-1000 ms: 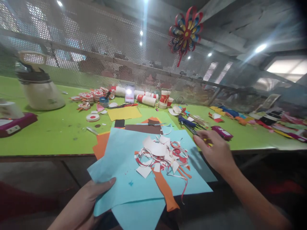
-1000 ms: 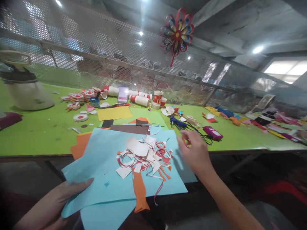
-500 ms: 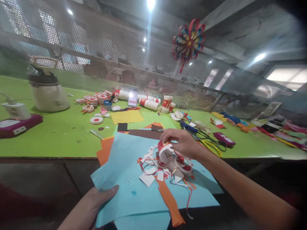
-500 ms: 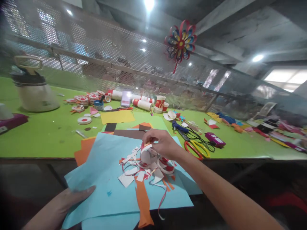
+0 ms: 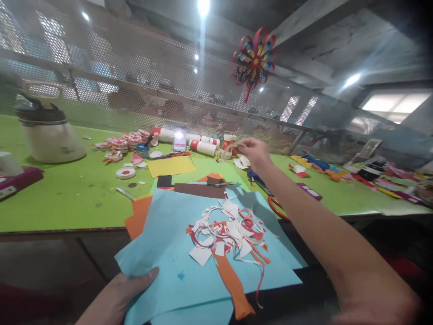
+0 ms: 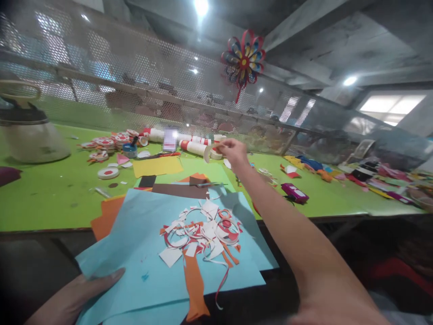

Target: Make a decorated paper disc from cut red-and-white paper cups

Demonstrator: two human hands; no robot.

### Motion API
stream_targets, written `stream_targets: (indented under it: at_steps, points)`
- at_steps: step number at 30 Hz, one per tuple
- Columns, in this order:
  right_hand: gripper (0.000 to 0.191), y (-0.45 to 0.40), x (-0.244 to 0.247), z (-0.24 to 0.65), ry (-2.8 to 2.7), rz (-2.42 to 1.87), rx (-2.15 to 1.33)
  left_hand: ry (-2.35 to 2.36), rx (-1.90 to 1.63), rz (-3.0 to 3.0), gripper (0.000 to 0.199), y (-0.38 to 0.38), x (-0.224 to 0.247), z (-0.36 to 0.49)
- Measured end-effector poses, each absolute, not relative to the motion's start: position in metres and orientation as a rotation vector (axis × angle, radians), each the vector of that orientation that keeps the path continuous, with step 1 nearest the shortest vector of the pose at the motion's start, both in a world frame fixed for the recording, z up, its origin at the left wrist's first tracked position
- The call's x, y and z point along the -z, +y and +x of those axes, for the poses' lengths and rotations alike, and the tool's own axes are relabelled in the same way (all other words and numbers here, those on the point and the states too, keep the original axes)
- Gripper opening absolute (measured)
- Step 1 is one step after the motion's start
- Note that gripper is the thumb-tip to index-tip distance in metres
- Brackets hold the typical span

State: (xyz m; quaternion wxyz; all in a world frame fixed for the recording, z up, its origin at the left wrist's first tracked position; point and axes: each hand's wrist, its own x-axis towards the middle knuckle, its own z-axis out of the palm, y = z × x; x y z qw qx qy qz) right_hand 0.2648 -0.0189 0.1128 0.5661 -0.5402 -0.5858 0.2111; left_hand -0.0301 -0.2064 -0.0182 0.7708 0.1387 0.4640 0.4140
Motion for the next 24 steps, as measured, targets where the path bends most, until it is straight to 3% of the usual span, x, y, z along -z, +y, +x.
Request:
stream_targets:
  at_steps: [5, 11, 19, 24]
  points:
    - [0.014, 0.022, -0.128, 0.277, -1.406, -1.519, -0.464, 0.952, -0.848, 0.269, 0.053, -0.206, 0.019, -0.034]
    - [0.006, -0.085, -0.091, 0.335, -1.33, -1.706, -0.439, 0.981, -0.853, 0.304, 0.051, -0.205, 0.014, -0.034]
    - [0.036, -0.21, -0.02, 0.351, -0.991, -1.697, -1.038, 1.028, -0.846, 0.407, 0.054, -0.203, 0.015, -0.031]
    - [0.031, -0.201, 0.0, 0.335, -0.875, -1.48, -1.317, 1.092, -0.855, 0.377, 0.064, -0.207, 0.005, -0.023]
